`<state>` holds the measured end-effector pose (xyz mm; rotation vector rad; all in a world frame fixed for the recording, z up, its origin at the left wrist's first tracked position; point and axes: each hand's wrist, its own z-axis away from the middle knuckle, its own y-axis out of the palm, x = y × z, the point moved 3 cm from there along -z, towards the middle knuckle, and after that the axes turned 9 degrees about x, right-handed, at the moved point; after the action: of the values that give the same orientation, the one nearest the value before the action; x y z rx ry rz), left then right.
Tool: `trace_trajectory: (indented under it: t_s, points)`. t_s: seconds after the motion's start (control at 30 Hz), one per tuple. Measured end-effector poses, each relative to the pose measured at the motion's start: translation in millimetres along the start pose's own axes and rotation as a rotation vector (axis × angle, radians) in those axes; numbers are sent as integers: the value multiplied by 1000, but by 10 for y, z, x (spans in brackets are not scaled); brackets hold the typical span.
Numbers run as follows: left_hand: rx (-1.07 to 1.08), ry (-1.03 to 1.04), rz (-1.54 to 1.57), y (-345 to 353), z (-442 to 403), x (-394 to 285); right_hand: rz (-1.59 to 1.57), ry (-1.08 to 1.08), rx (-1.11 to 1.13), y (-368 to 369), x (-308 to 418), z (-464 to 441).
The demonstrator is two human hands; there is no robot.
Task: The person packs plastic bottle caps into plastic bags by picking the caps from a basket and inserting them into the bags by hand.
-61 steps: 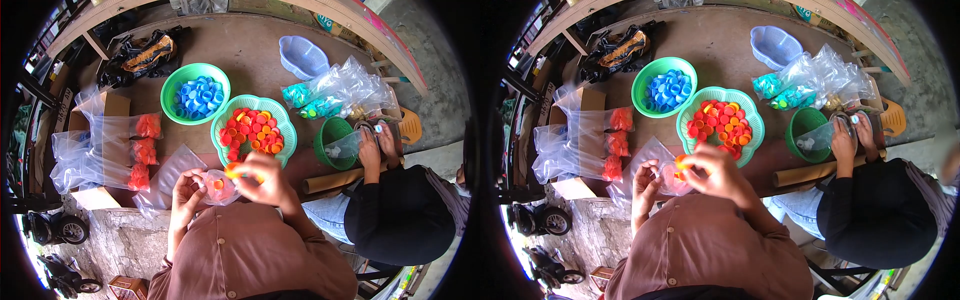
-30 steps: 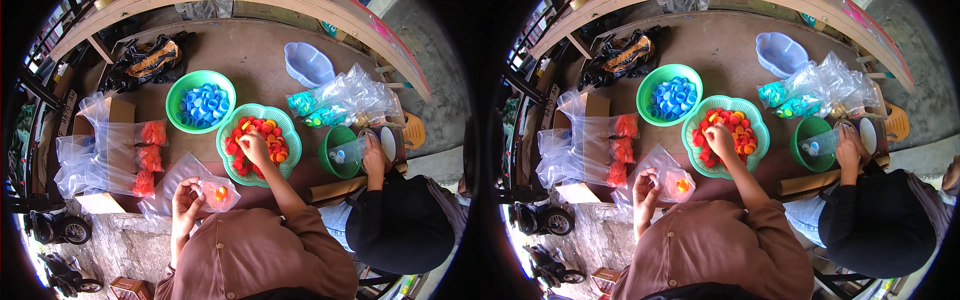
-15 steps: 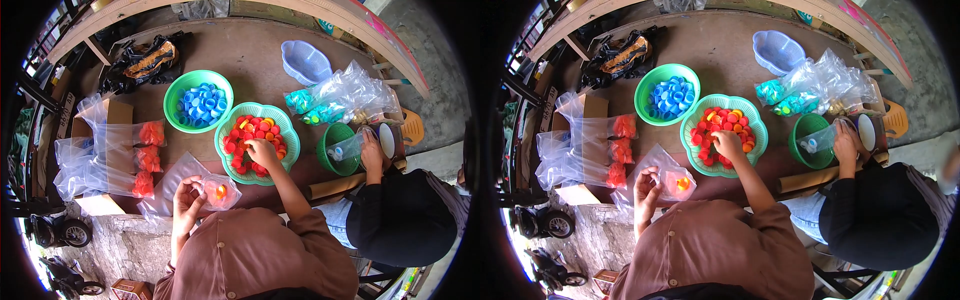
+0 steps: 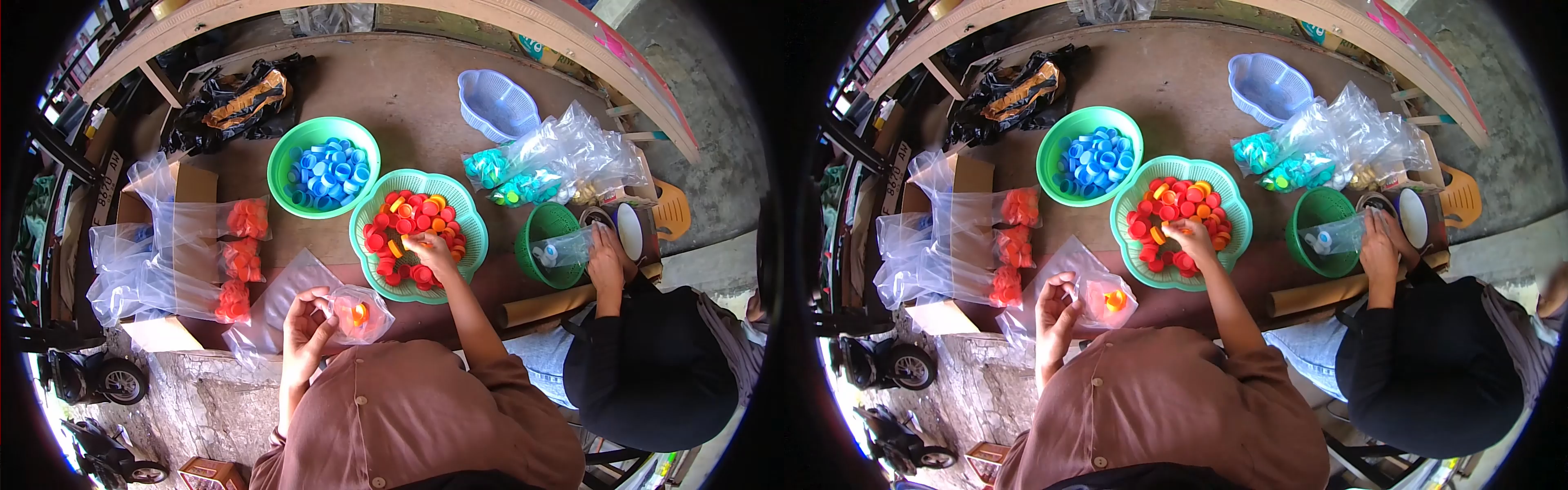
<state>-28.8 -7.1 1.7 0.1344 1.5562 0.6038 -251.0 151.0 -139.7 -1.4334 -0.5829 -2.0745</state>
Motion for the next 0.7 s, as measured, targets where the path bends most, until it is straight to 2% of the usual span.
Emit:
trace_trajectory:
  t_s: [0.03,0.1,0.13,0.23,0.43,0.5,0.53,0.57,0.63,0.67,0.7]
  points:
    - [4,-1,0,-3,1,9,-1,0,-4,-38,-19,16]
    - [24,16,-8,-14,2,26,-686,92,151,-66,-92,41]
    - [25,15,-9,-3,2,20,-808,145,116,-47,-112,50]
    - [-19,-26,-48,20,3,1,-994,61,132,-80,-65,120]
    - [26,19,-26,-16,4,9,-902,13,-96,-398,-7,82]
    - [19,19,-39,-17,1,12,-452,-21,-252,-494,12,67]
    - [20,16,-38,-17,1,19,-89,-34,-309,-511,83,92]
    - [20,15,-36,-19,0,26,-89,-32,-311,-508,45,83]
    - [20,13,-34,-20,-4,30,720,-557,-233,-334,239,123]
    - [19,8,-29,-20,-4,31,925,-482,-213,-297,228,138]
    - [18,3,-24,-19,-2,32,925,-480,-213,-237,298,169]
